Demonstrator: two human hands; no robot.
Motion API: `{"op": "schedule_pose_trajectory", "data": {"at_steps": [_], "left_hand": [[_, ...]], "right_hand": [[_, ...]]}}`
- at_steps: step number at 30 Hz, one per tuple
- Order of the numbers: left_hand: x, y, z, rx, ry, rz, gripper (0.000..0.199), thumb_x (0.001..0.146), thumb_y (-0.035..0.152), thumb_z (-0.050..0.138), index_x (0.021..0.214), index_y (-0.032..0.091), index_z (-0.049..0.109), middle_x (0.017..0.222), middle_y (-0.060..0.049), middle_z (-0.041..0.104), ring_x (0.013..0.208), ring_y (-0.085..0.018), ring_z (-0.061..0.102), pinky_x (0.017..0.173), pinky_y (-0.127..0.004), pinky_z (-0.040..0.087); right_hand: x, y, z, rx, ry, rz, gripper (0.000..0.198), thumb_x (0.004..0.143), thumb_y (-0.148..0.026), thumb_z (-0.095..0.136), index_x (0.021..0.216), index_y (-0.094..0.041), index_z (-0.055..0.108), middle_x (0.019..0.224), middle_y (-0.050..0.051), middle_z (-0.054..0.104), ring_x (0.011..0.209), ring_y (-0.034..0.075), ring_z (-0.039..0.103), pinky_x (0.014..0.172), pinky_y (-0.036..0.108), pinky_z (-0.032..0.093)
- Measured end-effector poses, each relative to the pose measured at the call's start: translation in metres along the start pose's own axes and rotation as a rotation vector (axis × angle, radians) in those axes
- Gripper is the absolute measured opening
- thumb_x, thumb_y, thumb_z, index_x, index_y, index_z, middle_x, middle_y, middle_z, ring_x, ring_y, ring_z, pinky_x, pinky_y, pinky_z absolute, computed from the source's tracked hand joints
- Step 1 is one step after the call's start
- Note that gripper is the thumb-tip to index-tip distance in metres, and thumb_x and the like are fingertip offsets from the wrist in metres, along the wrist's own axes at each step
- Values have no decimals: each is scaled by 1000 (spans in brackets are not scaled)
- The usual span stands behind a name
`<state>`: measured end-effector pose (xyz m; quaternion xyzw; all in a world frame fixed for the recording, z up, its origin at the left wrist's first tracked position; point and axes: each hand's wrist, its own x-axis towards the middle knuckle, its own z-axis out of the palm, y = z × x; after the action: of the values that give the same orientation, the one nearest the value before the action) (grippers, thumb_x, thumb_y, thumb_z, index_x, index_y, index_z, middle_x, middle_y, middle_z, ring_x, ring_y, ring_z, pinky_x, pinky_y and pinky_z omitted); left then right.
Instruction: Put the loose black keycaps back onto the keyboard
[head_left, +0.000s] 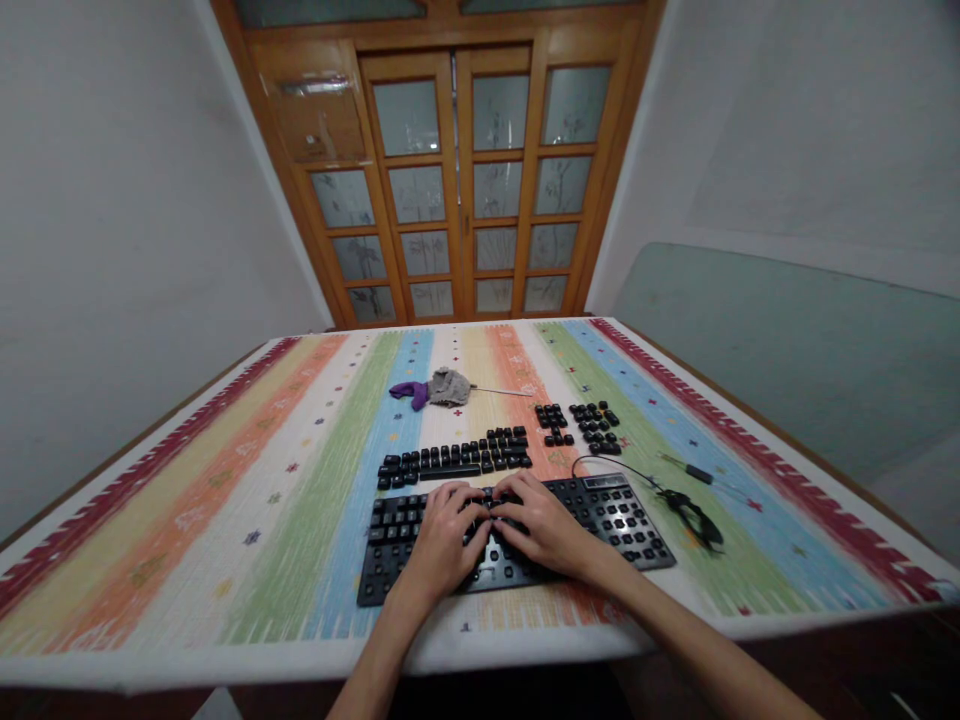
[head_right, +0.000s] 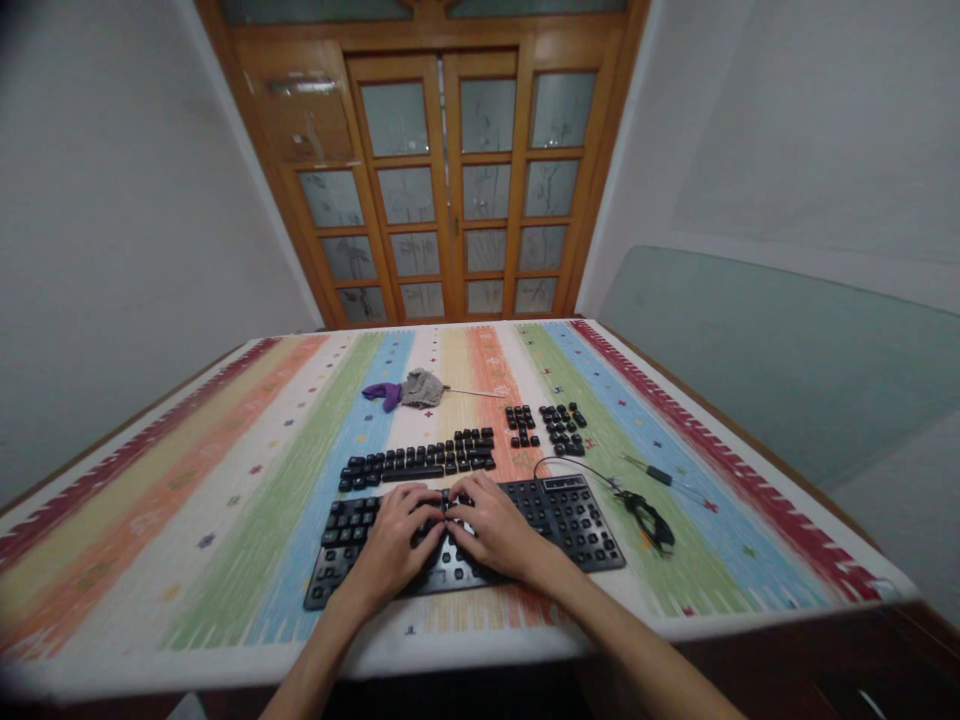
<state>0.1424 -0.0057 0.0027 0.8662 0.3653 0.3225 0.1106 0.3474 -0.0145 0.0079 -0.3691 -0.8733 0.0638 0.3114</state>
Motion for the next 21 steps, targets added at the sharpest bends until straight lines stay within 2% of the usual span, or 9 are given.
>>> {"op": "schedule_pose_trajectory", "data": {"at_steps": [9, 21], "left_hand": [[4, 2, -2, -17, -16, -18, 10, 89, 15, 61, 90, 22, 69, 111, -6, 68, 112, -27, 54, 96, -50, 47], [8, 1, 5, -12, -20, -18, 15, 84, 8, 62, 88, 22, 67, 110, -5, 67, 111, -27, 53, 96, -48, 47]], "right_hand": [[3, 4, 0, 44, -35, 51, 9, 91, -15, 59, 87, -17, 67, 102, 9, 61, 99, 24, 52, 88, 42, 49], [5, 5, 8, 32, -24, 41, 13, 85, -9, 60, 92, -18, 66, 101, 9, 60, 96, 23, 51, 84, 40, 50]]}}
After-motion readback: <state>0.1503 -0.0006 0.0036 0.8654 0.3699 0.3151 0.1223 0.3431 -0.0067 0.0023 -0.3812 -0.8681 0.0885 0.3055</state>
